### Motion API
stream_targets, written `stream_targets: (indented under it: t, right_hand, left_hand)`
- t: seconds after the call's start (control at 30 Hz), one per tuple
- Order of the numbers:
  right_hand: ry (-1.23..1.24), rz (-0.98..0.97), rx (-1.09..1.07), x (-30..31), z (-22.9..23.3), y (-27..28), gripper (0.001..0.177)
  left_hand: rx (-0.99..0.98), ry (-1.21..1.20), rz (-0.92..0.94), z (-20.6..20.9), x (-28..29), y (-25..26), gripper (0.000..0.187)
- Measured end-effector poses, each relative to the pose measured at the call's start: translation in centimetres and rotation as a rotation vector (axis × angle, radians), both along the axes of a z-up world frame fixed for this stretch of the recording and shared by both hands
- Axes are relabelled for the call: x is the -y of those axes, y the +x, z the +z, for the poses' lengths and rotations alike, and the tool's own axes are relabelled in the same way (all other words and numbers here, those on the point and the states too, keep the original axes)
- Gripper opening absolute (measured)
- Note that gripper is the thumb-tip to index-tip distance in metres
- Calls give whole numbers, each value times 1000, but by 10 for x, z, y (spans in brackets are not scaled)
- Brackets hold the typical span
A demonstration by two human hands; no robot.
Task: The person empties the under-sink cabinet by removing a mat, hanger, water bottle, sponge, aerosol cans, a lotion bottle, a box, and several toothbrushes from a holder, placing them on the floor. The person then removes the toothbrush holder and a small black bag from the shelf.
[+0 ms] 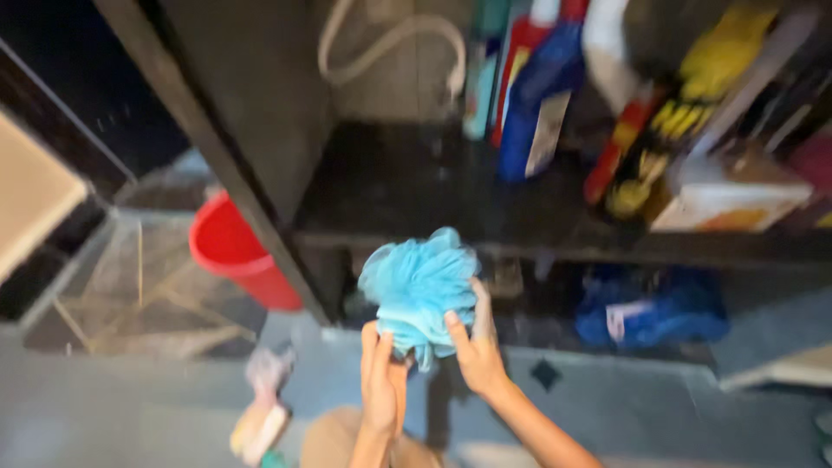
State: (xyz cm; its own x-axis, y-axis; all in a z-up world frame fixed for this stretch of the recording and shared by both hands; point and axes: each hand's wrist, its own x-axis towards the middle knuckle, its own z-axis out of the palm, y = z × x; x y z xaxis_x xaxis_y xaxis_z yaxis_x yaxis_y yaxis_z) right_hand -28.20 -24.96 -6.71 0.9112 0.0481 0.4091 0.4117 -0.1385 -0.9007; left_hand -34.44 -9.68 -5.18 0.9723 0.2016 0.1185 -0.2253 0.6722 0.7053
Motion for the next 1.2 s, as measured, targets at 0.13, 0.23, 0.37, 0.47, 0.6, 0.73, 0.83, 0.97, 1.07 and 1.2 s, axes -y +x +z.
stream_targets:
  t: [0.13, 0.23, 0.37, 0.47, 0.6, 0.73, 0.83, 0.97, 1.07, 1.2]
  right_hand:
    - [139, 91, -103, 19, -28, -53, 73]
    - [220, 135, -97, 32, -23, -68, 73]
    - [44, 85, 61, 43, -12, -83, 62]
    - [-34, 96, -49, 21, -5, -91, 54]
    - [-130, 306, -221, -42, -8, -122, 54]
    - [-10, 656, -410, -109, -15, -159, 60]
    - [-54, 820, -392, -151, -28, -204, 67]
    - [-335, 893, -34, -174, -39, -255, 75]
    - [-509, 954, -293, -178, -42, -260, 83]
    - [-565, 886, -350, -160, -52, -236, 82]
  left_hand:
    - [-13, -93, -41, -43, 8, -38, 24]
    - [-124, -133, -9, -53, 18, -49, 31]
    - [-252, 113, 96, -59, 38, -63, 53]
    - [-228, 523, 282, -65, 43, -85, 69]
    - [-397, 715, 712, -79, 6, -142, 64]
    - [-465, 1107, 1087, -75, -54, -210, 40]
    - [-524, 1207, 1219, -74, -89, -260, 38]
    - [-682, 1388, 1284, -88, -109, -318, 44]
    - [-930, 1338, 1231, -105, -113, -342, 69]
    - [-1085, 1230, 1255, -123, -99, -339, 91]
